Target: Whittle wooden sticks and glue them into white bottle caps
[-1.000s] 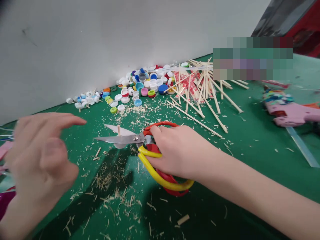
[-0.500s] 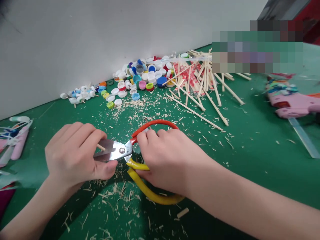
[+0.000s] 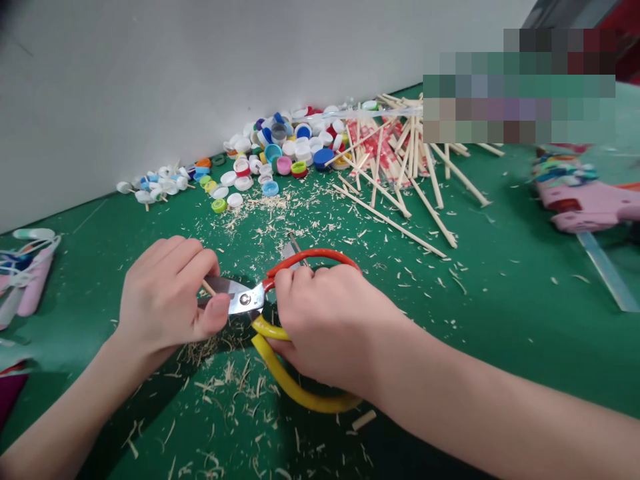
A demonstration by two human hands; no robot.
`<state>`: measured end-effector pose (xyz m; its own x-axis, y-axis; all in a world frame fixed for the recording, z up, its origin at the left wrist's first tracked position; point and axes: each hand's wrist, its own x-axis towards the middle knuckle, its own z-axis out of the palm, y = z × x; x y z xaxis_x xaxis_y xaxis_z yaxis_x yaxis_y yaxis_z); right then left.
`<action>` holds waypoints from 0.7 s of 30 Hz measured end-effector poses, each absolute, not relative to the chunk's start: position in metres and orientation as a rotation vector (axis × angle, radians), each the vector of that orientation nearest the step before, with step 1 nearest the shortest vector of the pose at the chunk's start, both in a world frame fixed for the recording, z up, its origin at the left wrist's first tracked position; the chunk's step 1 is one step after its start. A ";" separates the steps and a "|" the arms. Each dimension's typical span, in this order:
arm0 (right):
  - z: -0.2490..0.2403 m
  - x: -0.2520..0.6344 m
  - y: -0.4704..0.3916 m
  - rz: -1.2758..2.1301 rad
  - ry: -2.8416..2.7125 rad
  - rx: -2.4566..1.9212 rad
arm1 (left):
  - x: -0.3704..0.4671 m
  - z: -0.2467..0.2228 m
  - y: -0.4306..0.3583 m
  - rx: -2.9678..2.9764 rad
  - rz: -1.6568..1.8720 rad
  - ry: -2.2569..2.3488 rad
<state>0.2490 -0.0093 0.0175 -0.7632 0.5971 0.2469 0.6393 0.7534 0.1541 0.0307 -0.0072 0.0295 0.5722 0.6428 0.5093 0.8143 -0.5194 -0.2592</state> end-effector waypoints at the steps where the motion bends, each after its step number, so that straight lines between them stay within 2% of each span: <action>1: 0.018 0.249 -0.009 -0.340 -2.781 -0.992 | 0.031 0.029 -0.007 -2.339 -0.486 -1.173; 21: 0.036 0.238 -0.005 -0.122 -2.996 -1.179 | 0.035 0.023 -0.002 -2.346 -0.492 -1.290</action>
<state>0.2378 -0.0055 0.0361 -0.7292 0.6827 -0.0471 0.6766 0.7296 0.0994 0.0347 -0.0023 0.0232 0.5078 0.7080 0.4908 0.8551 -0.4836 -0.1870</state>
